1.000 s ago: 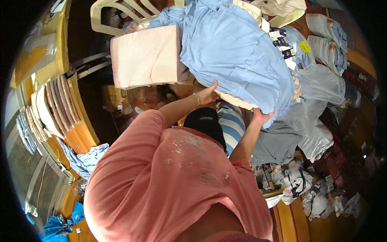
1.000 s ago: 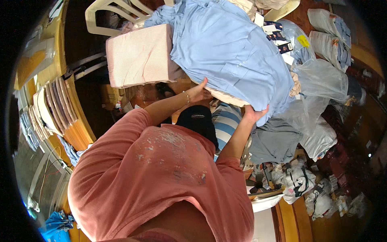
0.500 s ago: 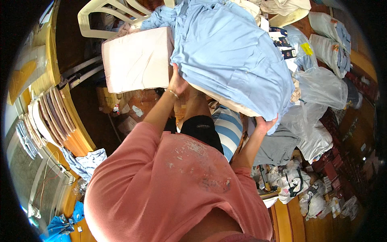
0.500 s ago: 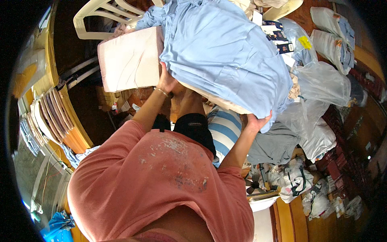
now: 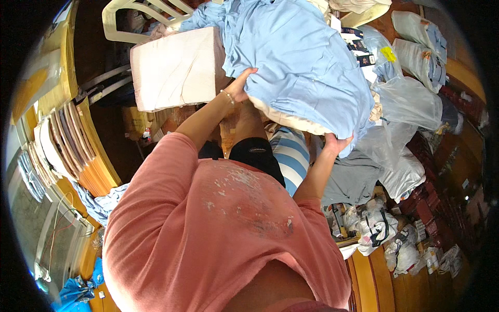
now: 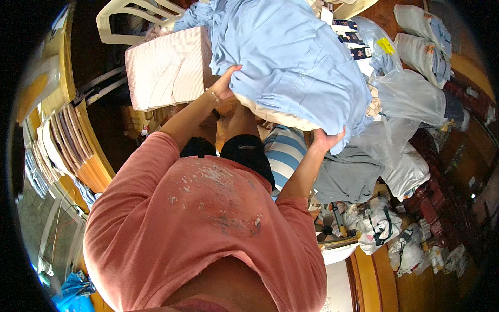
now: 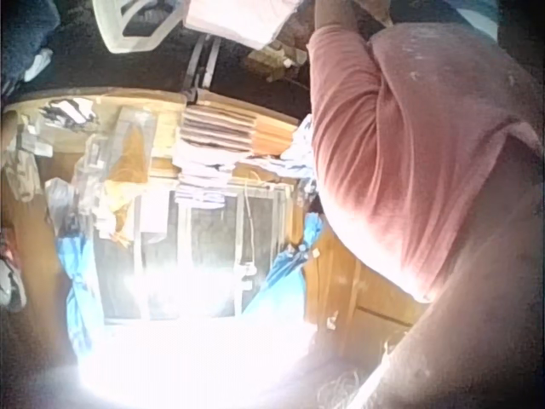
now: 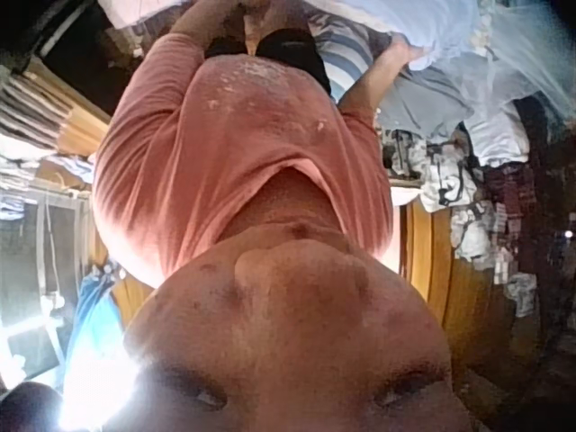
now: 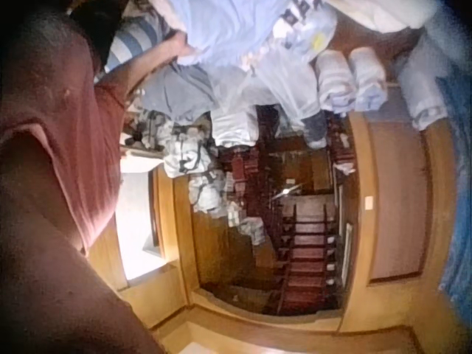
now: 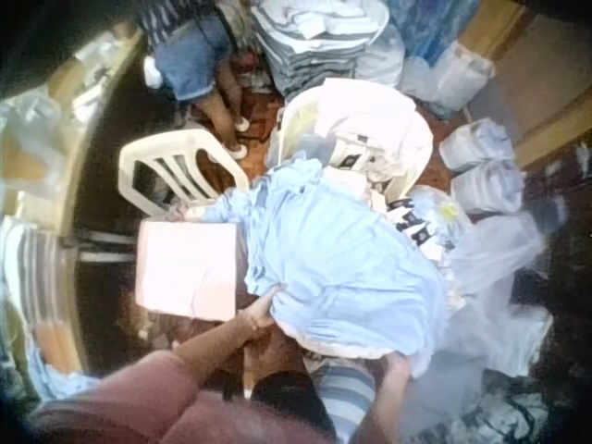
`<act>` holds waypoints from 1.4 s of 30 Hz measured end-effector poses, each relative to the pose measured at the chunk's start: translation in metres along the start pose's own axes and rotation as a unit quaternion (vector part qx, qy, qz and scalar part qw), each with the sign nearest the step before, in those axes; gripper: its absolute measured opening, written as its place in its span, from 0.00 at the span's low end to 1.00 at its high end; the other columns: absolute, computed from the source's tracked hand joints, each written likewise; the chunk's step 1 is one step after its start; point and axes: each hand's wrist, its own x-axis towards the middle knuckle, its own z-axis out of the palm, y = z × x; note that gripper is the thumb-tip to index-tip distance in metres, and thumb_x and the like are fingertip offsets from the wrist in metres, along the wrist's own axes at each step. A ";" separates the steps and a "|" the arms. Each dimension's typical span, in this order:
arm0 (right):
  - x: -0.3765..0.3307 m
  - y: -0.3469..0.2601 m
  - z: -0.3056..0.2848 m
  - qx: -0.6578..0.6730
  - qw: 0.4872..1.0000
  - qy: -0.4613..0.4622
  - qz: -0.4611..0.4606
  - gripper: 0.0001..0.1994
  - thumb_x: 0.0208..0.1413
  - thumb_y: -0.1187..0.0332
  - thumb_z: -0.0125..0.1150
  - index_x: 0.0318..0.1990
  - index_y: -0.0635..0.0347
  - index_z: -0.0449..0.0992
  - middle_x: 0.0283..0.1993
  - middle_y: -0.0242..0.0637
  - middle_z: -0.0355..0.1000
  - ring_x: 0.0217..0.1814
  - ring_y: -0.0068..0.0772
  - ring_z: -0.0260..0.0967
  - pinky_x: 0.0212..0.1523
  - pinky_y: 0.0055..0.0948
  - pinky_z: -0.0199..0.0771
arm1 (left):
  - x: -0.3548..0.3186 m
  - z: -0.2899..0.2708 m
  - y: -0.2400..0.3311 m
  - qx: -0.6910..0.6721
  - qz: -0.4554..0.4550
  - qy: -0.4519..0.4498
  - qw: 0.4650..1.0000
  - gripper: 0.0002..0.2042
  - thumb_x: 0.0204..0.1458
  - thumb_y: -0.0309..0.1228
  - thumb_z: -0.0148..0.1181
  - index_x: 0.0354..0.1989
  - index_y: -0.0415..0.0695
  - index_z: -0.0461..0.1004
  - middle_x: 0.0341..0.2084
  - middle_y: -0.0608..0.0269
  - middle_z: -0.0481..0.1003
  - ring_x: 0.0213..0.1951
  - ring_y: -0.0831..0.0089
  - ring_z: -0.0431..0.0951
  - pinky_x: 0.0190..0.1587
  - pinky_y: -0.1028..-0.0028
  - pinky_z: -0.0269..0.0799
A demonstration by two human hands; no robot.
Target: The person packages folded shirts into plastic bags and organizes them into stacks. The person slides a cream-colored shirt into a plastic sleeve, seals it, then moves to a large pile of blue shirts, takes a shirt, lays it flat on a board to fold it around a cardboard insert, and places the folded blue shirt into a plastic sleeve.
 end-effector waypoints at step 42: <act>-0.112 0.333 0.050 -0.201 0.941 -0.207 0.178 0.23 0.48 0.64 0.57 0.52 0.61 0.62 0.56 0.37 0.62 0.57 0.37 0.58 0.59 0.40 0.55 | -0.247 -0.275 0.057 -0.119 0.420 0.296 0.849 0.23 0.55 0.41 0.45 0.56 0.41 0.59 0.55 0.60 0.62 0.56 0.66 0.61 0.57 0.66 0.58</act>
